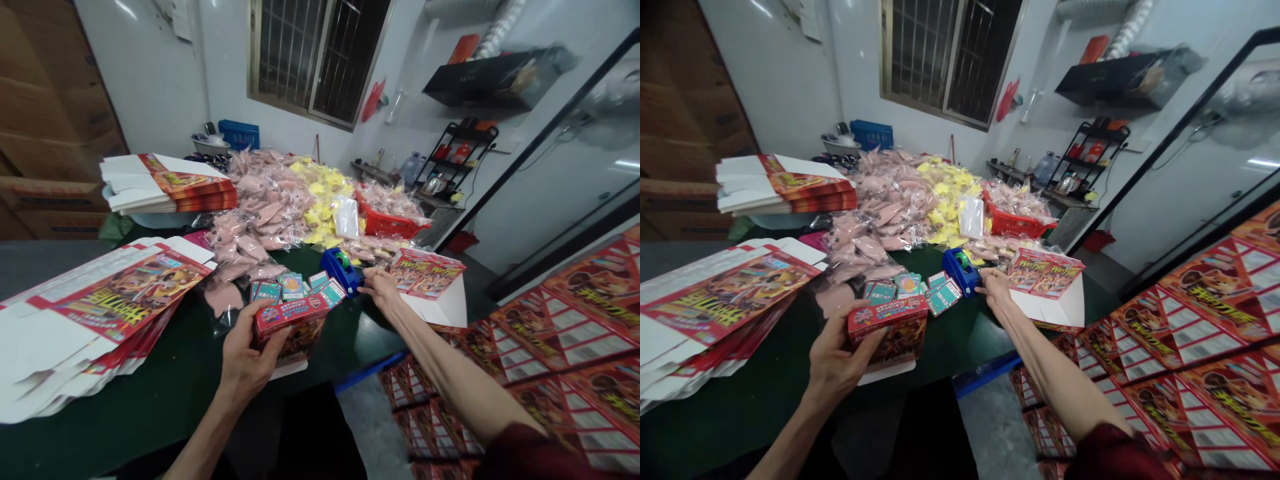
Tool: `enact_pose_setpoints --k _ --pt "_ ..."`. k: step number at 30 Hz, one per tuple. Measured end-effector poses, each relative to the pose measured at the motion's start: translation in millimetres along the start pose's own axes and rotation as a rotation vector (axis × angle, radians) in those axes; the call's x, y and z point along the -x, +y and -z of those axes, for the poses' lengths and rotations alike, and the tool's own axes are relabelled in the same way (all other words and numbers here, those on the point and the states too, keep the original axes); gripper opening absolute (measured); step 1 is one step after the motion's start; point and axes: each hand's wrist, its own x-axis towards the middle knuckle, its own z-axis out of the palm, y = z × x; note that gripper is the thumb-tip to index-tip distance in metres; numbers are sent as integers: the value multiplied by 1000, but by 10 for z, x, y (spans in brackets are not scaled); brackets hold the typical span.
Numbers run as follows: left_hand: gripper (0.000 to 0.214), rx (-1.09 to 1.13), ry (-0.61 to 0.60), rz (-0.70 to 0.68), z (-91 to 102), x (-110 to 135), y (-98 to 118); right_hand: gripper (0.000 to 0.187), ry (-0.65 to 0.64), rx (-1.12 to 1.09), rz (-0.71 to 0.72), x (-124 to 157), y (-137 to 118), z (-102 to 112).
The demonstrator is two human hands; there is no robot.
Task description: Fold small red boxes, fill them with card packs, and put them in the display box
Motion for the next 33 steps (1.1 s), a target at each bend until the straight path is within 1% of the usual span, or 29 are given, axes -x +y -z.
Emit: enact_pose_setpoints --k 4,8,12,15,17,18,20,21,22,23,24,25,26,27,28,30,33 --pt "43 -32 12 8 10 2 -17 17 51 -98 52 114 296 24" --pt "42 7 12 28 3 -13 14 20 65 -61 46 67 532 -36" --pt "42 33 14 28 0 -22 31 21 84 63 72 -33 592 -112" --pt "44 -3 15 35 7 -4 17 18 110 121 144 41 562 -105" --pt "47 -43 11 35 12 10 7 19 114 110 195 229 517 -60" --pt "49 -67 8 33 12 14 5 21 107 92 218 372 485 -33" --pt "51 -114 10 20 6 15 10 23 63 45 256 749 397 6" --pt "52 -130 13 10 1 13 16 21 19 14 273 971 338 6" --pt "52 -138 19 -2 -5 11 25 21 -40 -14 290 1203 271 -12" --pt "51 -138 21 -16 -12 10 34 22 -132 -53 307 1429 197 -49" --pt "51 -131 23 -28 -18 13 45 21 -282 -171 318 1637 120 -104" --pt "50 -118 25 -39 -23 18 54 20 -391 -272 311 1815 44 -174" --pt "49 -101 27 -50 -27 27 64 20 -468 -355 292 1955 -26 -252" --pt "49 -82 31 -58 -29 38 72 21 -521 -433 268 2054 -85 -330" --pt "50 -59 34 -62 -30 49 80 22 -542 -486 242 2116 -133 -404" --pt "52 -14 32 -59 -25 68 95 25 -533 -539 201 2154 -189 -520" --pt "53 0 1 -80 -1 65 127 29 -483 -528 170 2127 -207 -601"
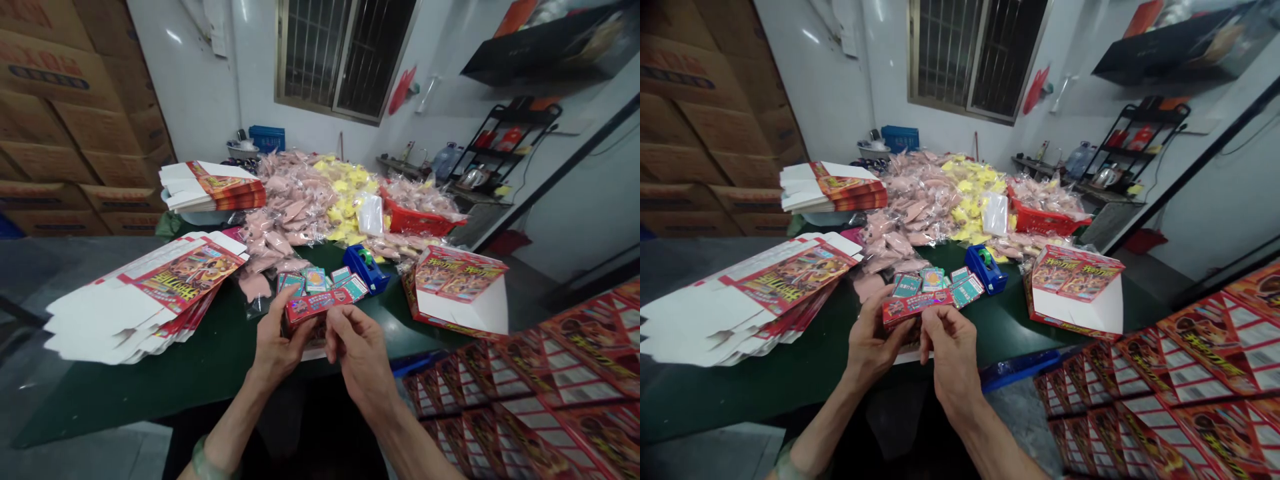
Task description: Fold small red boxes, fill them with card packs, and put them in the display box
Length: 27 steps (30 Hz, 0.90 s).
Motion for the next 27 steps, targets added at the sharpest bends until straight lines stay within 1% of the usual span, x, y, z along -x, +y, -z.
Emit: enact_pose_setpoints --k 2,4,7,9,12,14,16,19,22,24,25,27 --pt "50 -34 -19 -75 26 -26 24 30 27 13 -13 -13 11 -7" --pt "45 -68 -46 -185 58 -62 43 31 47 9 -26 -8 17 -20" --pt "38 -97 -132 -305 111 -118 54 32 80 -9 -43 2 24 -54" --pt "33 -128 -208 -336 147 -156 57 33 93 -15 -58 4 28 -75" --pt "29 -151 -295 -349 185 -211 66 35 93 -10 -75 -4 46 -86" --pt "30 -111 -323 -334 192 -244 71 36 101 -12 -68 -12 104 -68" --pt "31 -68 -327 -314 189 -272 72 38 144 1 -96 -15 231 -18" --pt "35 -60 -314 -281 208 -297 82 46 195 77 -248 10 518 107" --pt "35 -51 -269 -227 305 -247 130 50 178 147 -358 77 728 232" --pt "34 -64 -170 -138 406 -136 160 50 178 207 -345 125 733 286" --pt "35 -79 -105 -69 459 -58 162 48 171 234 -303 141 697 303" --pt "40 -92 16 95 564 125 125 43 132 252 -164 141 573 330"
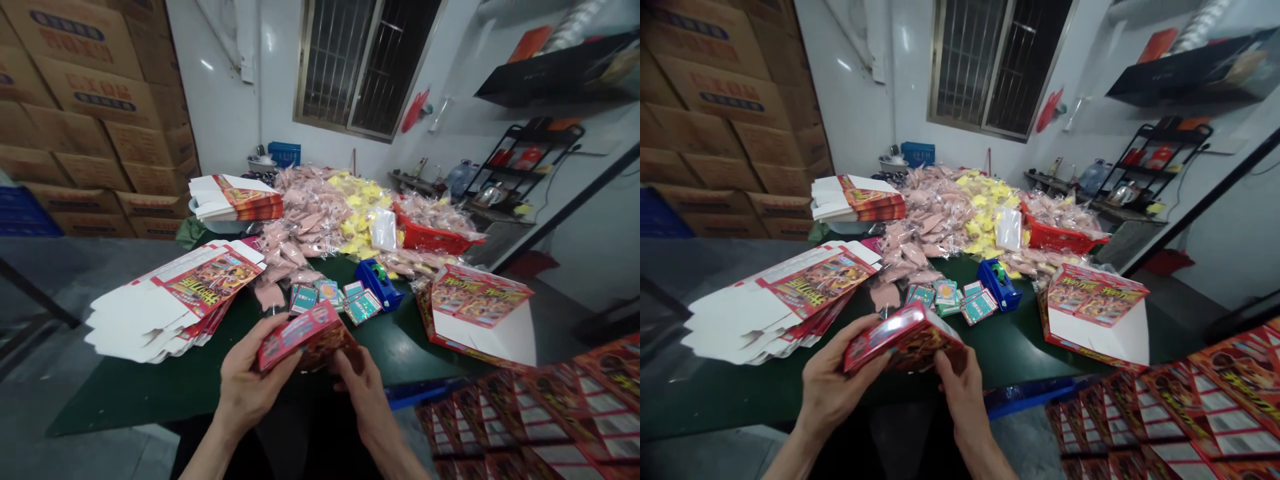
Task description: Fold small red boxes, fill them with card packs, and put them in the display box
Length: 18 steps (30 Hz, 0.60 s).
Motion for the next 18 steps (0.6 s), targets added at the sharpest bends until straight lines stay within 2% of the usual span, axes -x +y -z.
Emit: enact_pose_setpoints --k 2,5,8,10,11,12,13,15,16,17,18 --pt "46 54 29 166 100 161 -112 34 -37 -5 160 -36 -145 52" --pt "60 200 -113 304 276 268 -260 18 -78 201 382 -154 -365 75" --pt "69 137 -183 258 435 180 -227 7 -169 518 722 -201 -582 -30" --pt "67 7 -231 220 469 65 -117 6 -331 629 932 -164 -724 -143" --pt "62 -14 -302 229 462 11 -60 9 -422 651 1003 -148 -790 -192" --pt "54 -1 -382 255 446 -32 -16 13 -481 653 1042 -155 -848 -228" --pt "45 33 -444 295 428 -58 11 17 -473 635 1057 -199 -894 -249" --pt "32 126 -448 402 414 -59 2 23 -304 611 1026 -437 -938 -255" --pt "30 173 -380 469 426 -35 -28 24 -181 614 983 -634 -930 -251" --pt "30 221 -280 542 451 -2 -67 26 -120 671 938 -871 -902 -252" --pt "32 271 -167 620 484 35 -108 28 -198 805 900 -1132 -857 -264"
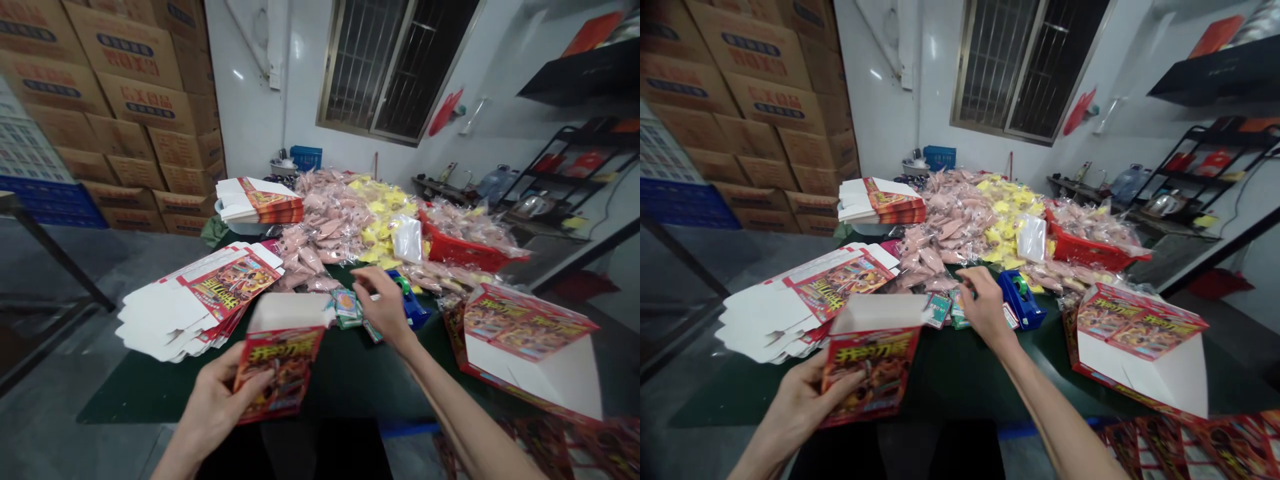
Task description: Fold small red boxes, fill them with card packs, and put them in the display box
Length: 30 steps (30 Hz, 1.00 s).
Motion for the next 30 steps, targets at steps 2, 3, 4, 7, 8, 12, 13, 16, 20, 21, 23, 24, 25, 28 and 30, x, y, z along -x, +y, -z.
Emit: enact_pose_setpoints --k 2,3,4,7,8,12,13,16,20,21,23,24,25,28,30 --pt "39 165 171 106 86 35 -75 30 -178 28 11 -275 407 -222" --pt "42 224 232 145 120 51 -96 31 -258 35 11 -395 576 -346" --pt "44 265 276 172 143 64 -105 31 -326 31 9 -496 712 -464" --pt "44 323 343 203 139 81 -80 26 -445 10 -12 -679 928 -709" --pt "44 335 365 206 119 78 -64 22 -450 -1 -22 -705 959 -736" --pt "44 399 396 235 -2 44 -1 14 -325 -81 -93 -724 1056 -599" --pt "44 417 387 244 -38 32 13 14 -272 -112 -120 -717 1090 -523" --pt "43 459 339 255 -169 -5 52 23 -107 -236 -217 -677 1203 -272" --pt "47 473 233 239 -388 -72 78 43 107 -441 -361 -577 1316 -16" --pt "48 472 207 236 -441 -90 78 46 154 -490 -396 -550 1331 27" --pt "46 474 165 227 -534 -125 72 48 232 -587 -463 -501 1338 101" --pt "45 475 148 222 -573 -138 68 49 269 -635 -492 -480 1330 140" --pt "44 477 131 218 -608 -149 65 50 304 -683 -516 -462 1313 183" --pt "44 478 72 210 -695 -162 69 58 393 -821 -550 -423 1215 341" --pt "44 469 25 212 -747 -163 78 64 419 -900 -548 -403 1109 449"
